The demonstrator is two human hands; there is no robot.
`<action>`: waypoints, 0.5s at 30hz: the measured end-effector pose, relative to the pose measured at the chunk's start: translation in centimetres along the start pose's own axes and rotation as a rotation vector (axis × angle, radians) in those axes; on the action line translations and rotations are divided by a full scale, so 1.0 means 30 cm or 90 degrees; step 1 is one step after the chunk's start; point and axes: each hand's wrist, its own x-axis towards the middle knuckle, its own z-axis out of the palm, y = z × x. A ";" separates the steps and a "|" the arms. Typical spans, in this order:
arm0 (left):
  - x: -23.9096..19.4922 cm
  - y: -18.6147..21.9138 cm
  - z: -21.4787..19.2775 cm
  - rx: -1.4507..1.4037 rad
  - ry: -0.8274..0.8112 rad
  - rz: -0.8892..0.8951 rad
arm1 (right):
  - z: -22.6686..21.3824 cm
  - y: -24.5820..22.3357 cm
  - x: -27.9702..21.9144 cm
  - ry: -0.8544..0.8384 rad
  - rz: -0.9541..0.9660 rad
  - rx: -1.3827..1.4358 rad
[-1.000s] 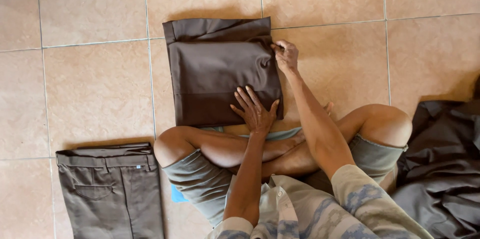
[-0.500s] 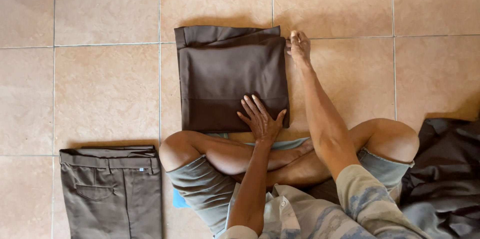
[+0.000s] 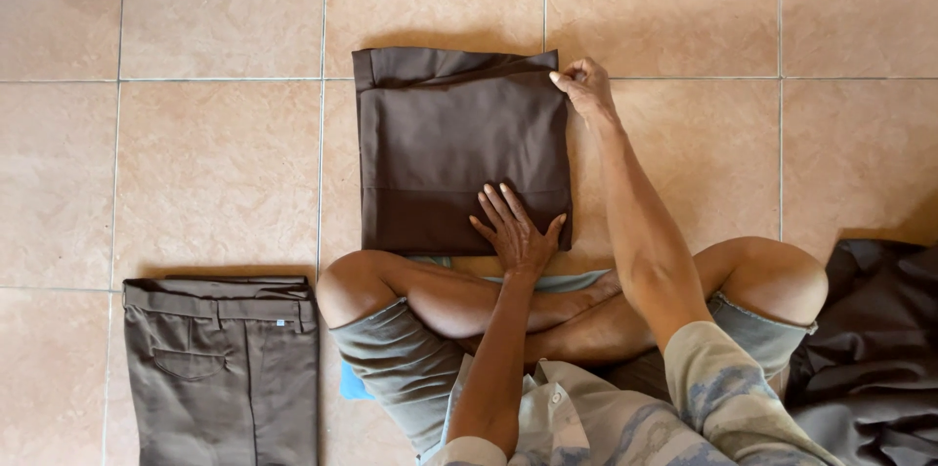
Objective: The person sits cross-legged on a tiled floor and folds brown trousers by hand. They smooth the fabric, fold the legs together, then fold the garment in half and place it on a growing stack to the left.
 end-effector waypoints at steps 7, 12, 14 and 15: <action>-0.007 -0.006 0.017 0.070 0.008 -0.019 | -0.067 -0.394 -0.140 0.155 0.076 0.418; -0.002 0.003 -0.034 0.000 -0.025 -0.023 | -0.179 -0.482 -0.490 -0.118 0.278 -0.092; -0.003 0.001 -0.042 -0.008 -0.031 -0.032 | -0.155 -0.335 -0.587 -0.164 0.324 -0.103; -0.004 -0.002 -0.048 -0.014 -0.038 -0.030 | -0.143 -0.263 -0.637 -0.200 0.373 -0.108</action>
